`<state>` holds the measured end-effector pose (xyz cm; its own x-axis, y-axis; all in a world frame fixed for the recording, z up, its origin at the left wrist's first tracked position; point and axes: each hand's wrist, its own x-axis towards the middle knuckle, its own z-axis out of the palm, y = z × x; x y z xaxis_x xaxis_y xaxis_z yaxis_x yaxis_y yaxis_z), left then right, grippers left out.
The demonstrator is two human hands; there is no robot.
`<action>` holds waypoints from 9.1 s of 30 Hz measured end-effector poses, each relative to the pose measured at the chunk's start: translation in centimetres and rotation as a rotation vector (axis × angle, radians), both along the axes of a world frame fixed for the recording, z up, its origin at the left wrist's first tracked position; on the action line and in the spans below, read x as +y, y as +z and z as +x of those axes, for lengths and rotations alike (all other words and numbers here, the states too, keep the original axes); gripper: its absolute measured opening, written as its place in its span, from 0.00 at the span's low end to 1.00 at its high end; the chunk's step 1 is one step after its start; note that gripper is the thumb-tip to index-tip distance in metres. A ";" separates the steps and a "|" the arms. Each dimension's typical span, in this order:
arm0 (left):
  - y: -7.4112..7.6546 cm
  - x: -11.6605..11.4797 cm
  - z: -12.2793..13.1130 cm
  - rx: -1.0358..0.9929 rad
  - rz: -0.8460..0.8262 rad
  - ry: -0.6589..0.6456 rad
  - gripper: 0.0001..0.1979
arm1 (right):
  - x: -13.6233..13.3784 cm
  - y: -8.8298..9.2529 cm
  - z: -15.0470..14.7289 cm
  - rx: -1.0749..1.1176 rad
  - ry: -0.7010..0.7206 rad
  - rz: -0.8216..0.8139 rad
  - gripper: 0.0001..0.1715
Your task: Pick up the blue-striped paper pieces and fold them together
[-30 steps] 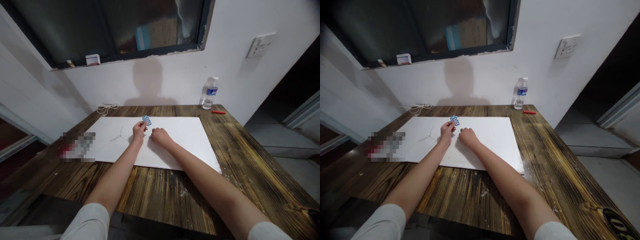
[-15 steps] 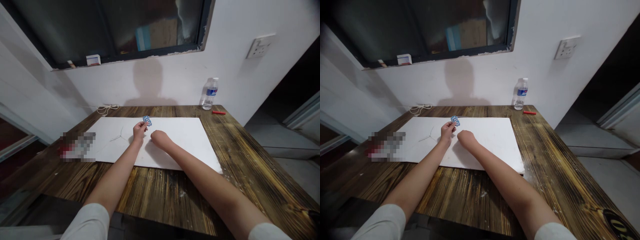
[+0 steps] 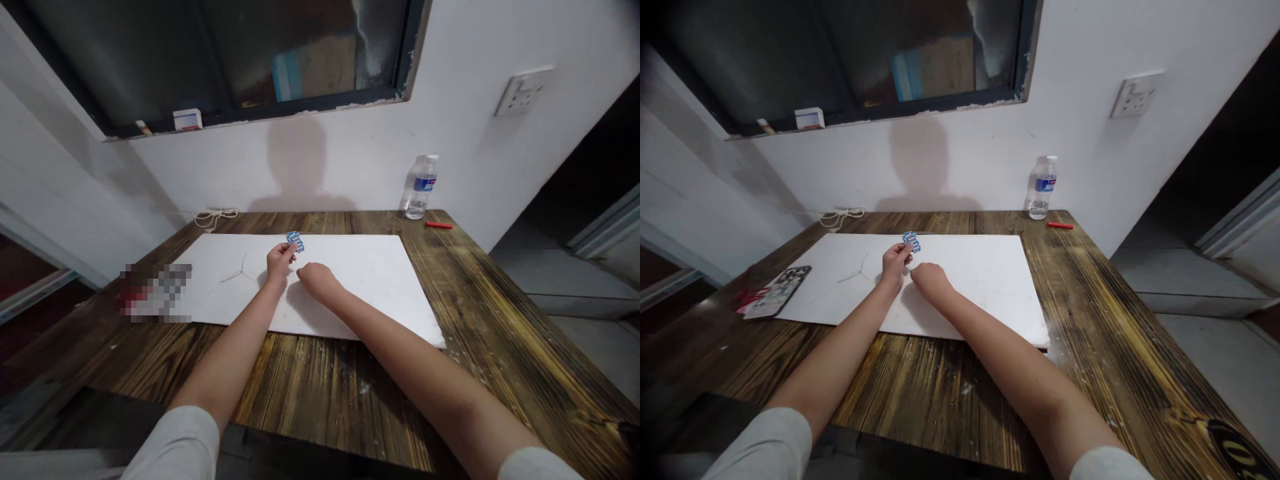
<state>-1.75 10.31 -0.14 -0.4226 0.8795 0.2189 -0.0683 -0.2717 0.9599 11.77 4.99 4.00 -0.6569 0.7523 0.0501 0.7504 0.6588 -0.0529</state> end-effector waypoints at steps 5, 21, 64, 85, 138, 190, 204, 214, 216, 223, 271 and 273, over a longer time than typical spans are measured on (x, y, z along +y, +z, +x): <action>-0.1 0.0 -0.1 0.007 0.001 -0.003 0.16 | 0.0 -0.4 0.0 0.024 0.002 0.016 0.16; 0.0 -0.1 0.0 0.015 -0.002 -0.012 0.16 | 2.3 -1.9 1.1 0.154 -0.025 0.145 0.15; -1.0 -0.3 0.5 0.615 -0.083 -0.050 0.08 | 7.6 -5.0 3.7 1.103 -0.243 -0.309 0.06; -1.6 0.0 -0.3 1.254 0.037 -0.155 0.10 | 6.3 -4.5 4.0 0.437 -0.269 -0.018 0.14; -0.1 -0.9 0.7 0.408 0.080 -0.340 0.21 | 7.4 -5.5 3.4 1.619 -0.057 -0.688 0.20; -0.1 -1.0 0.8 0.244 -0.054 -0.391 0.21 | 7.1 -6.0 2.7 1.680 -0.199 -0.557 0.18; -0.1 -1.0 1.1 0.250 -0.027 -0.339 0.18 | 6.7 -5.4 2.7 1.706 -0.209 -0.592 0.17; -0.3 -0.7 1.0 0.283 -0.019 -0.257 0.19 | 6.9 -5.8 2.8 1.724 -0.207 -0.585 0.20; -0.5 -0.5 1.0 0.283 -0.019 -0.218 0.19 | 7.0 -5.8 2.8 1.724 -0.228 -0.567 0.20; -0.2 -1.0 1.4 0.441 0.039 -0.124 0.16 | 6.6 -5.8 2.9 1.550 -0.324 -0.362 0.18; -1.1 -0.6 0.8 0.887 0.061 -0.080 0.02 | 7.1 -6.8 3.4 1.007 -0.386 -0.134 0.06; -1.3 -0.5 0.6 0.959 0.046 -0.098 0.04 | 7.1 -6.7 3.4 0.967 -0.378 -0.113 0.10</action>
<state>-1.13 9.77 -1.47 0.0286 0.8834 0.4677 0.7150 -0.3451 0.6080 15.20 12.07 -2.74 -0.0948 0.9336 0.3454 0.5110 0.3434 -0.7880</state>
